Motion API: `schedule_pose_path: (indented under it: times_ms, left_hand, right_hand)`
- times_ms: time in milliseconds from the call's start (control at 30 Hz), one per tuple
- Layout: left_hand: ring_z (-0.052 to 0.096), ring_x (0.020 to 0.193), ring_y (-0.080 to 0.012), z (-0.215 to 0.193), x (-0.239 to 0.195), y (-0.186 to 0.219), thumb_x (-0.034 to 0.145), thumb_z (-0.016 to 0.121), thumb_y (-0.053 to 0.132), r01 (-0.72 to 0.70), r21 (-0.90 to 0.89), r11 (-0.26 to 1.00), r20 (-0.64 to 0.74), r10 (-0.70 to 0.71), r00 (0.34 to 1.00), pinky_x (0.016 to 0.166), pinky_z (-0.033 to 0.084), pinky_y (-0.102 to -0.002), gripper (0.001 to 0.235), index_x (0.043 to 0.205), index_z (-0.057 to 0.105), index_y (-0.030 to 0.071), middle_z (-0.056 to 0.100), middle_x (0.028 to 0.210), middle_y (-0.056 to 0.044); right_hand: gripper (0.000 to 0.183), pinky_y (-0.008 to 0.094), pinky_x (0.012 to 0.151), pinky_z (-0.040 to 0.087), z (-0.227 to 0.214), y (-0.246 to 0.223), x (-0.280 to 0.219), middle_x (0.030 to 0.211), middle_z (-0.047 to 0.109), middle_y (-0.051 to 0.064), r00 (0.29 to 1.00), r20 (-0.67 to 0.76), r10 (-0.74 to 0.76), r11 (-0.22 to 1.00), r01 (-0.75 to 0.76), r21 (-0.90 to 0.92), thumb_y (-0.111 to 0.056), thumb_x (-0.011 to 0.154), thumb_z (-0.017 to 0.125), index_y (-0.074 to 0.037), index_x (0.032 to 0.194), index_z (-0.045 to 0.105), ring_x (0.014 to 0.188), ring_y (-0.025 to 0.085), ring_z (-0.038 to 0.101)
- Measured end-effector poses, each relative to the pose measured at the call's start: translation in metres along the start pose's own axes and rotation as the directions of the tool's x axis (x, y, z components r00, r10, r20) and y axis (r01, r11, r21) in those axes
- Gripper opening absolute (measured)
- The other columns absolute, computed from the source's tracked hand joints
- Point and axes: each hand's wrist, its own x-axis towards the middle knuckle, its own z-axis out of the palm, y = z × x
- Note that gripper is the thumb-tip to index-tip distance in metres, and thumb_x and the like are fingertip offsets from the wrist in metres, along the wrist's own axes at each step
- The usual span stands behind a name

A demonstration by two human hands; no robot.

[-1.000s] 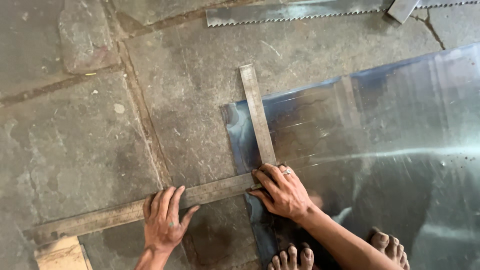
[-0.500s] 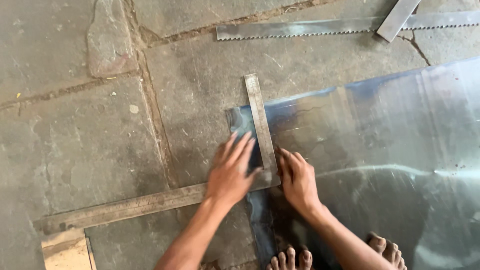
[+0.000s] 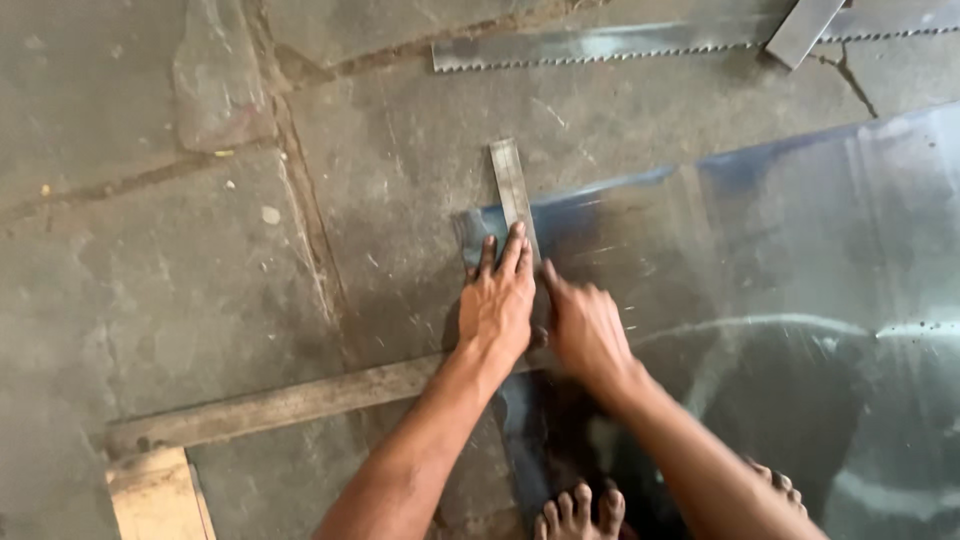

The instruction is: The person marks lines on a large metal sheet using a framing square and a marking tool, frequently repositioning the square to draw perpendicular and parallel lines across the surface.

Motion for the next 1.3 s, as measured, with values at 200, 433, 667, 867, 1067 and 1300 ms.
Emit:
schedule_pose_path:
  times_ms: [200, 433, 667, 867, 1067, 1300]
  left_hand:
    - [0.030, 0.150, -0.0316, 0.018, -0.006, -0.018, 0.067, 0.088, 0.050, -0.037, -0.071, 0.997, -0.144, 0.026, 0.989, 0.109, 0.043, -0.041, 0.109, 0.156, 0.037, 0.011, 0.026, 0.170, 0.000]
    - [0.055, 0.125, -0.0322, 0.091, -0.116, -0.152, 0.086, 0.068, 0.061, 0.049, 0.052, 0.997, -0.613, -0.007, 0.790, 0.108, 0.044, -0.052, 0.067, 0.132, 0.064, 0.013, 0.056, 0.135, -0.009]
    - [0.054, 0.123, -0.0330, 0.115, -0.147, -0.200, 0.083, 0.072, 0.058, -0.001, 0.186, 0.983, -0.528, 0.101, 0.843, 0.110, 0.039, -0.053, 0.067, 0.130, 0.065, 0.010, 0.058, 0.129, -0.010]
    - [0.054, 0.121, -0.0305, 0.117, -0.147, -0.199, 0.080, 0.074, 0.056, 0.009, 0.105, 0.994, -0.579, 0.053, 0.814, 0.111, 0.038, -0.053, 0.065, 0.125, 0.067, 0.010, 0.061, 0.125, -0.009]
    - [0.054, 0.121, -0.0318, 0.116, -0.148, -0.196, 0.084, 0.073, 0.055, -0.019, 0.129, 0.991, -0.581, 0.091, 0.809, 0.111, 0.037, -0.052, 0.064, 0.127, 0.065, 0.008, 0.060, 0.125, -0.010]
    - [0.053, 0.119, -0.0310, 0.114, -0.143, -0.198, 0.079, 0.077, 0.054, -0.037, 0.122, 0.992, -0.563, 0.100, 0.821, 0.110, 0.036, -0.053, 0.067, 0.126, 0.065, 0.009, 0.060, 0.122, -0.010]
  right_hand:
    - [0.038, 0.053, 0.072, 0.055, -0.008, 0.006, -0.037, 0.083, 0.074, 0.022, 0.966, -0.223, 0.133, 0.988, -0.110, 0.111, -0.012, 0.093, 0.061, -0.006, 0.130, 0.065, 0.078, 0.045, 0.071]
    - [0.021, 0.044, 0.074, 0.066, 0.002, -0.013, -0.027, 0.090, 0.080, 0.012, 0.903, 0.124, 0.410, 0.721, -0.405, 0.562, -0.017, 0.098, 0.057, -0.001, 0.107, 0.068, 0.086, 0.032, 0.082]
    - [0.050, 0.045, 0.086, 0.052, 0.032, -0.034, -0.048, 0.122, 0.063, 0.016, 0.897, -0.018, -0.442, 0.897, 0.441, -0.027, -0.034, 0.088, 0.075, -0.002, 0.125, 0.066, 0.098, 0.036, 0.064]
    - [0.051, 0.041, 0.087, 0.051, 0.040, -0.021, -0.046, 0.120, 0.063, 0.012, 0.835, -0.086, -0.543, 0.837, 0.532, -0.127, -0.037, 0.088, 0.078, -0.006, 0.127, 0.068, 0.097, 0.031, 0.063]
    - [0.048, 0.042, 0.087, 0.051, 0.042, -0.020, -0.045, 0.119, 0.062, 0.013, 0.842, -0.087, -0.533, 0.845, 0.525, -0.099, -0.035, 0.089, 0.078, -0.004, 0.123, 0.067, 0.097, 0.030, 0.063]
    - [0.048, 0.042, 0.085, 0.051, 0.044, -0.020, -0.044, 0.120, 0.061, 0.014, 0.846, -0.066, -0.528, 0.847, 0.521, -0.105, -0.035, 0.089, 0.078, -0.003, 0.123, 0.067, 0.094, 0.031, 0.062]
